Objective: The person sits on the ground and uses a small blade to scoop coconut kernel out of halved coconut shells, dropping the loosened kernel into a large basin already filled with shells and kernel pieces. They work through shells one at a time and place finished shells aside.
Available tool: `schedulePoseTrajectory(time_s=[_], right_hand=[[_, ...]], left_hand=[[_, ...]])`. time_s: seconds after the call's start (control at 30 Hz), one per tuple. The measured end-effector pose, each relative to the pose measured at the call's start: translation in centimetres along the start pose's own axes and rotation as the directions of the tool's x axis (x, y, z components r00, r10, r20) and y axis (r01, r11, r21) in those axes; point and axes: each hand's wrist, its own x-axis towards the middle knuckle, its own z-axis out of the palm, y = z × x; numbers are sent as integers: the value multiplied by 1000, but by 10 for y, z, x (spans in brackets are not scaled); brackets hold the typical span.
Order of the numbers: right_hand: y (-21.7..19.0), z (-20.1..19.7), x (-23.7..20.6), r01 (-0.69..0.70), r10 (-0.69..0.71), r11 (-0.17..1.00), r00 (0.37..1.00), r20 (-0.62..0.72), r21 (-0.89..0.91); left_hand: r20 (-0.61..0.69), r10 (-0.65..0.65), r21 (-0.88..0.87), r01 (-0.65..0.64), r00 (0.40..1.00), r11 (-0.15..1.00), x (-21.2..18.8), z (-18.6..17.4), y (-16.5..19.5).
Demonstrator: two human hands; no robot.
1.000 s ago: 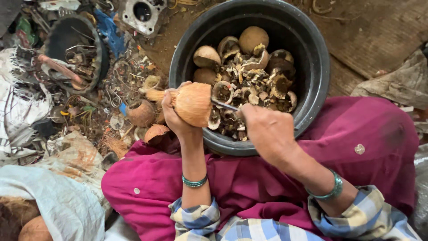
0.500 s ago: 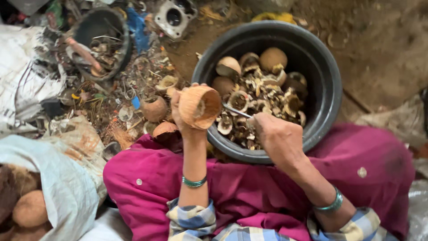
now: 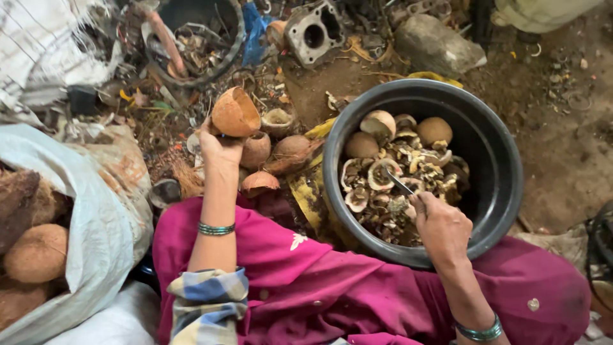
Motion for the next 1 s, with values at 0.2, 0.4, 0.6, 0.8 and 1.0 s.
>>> schedulePoseTrajectory(time_s=[0.2, 0.4, 0.6, 0.8, 1.0], right_hand=[[7, 7, 0, -50, 49, 998, 998, 33, 24], [13, 6, 1, -111, 106, 993, 989, 104, 40], [7, 0, 4, -189, 165, 972, 972, 168, 137], [2, -4, 6, -222, 185, 955, 965, 186, 199], [3, -4, 6, -157, 135, 975, 980, 144, 155]], left_hand=[[-182, 121, -17, -126, 976, 992, 8, -15, -5], [-282, 159, -90, -191, 946, 977, 6, -29, -12], [-173, 249, 78, -238, 953, 968, 6, -29, -17], [-137, 408, 781, -155, 903, 605, -12, 13, -27], [318, 356, 912, -181, 878, -368, 1, 17, -55]])
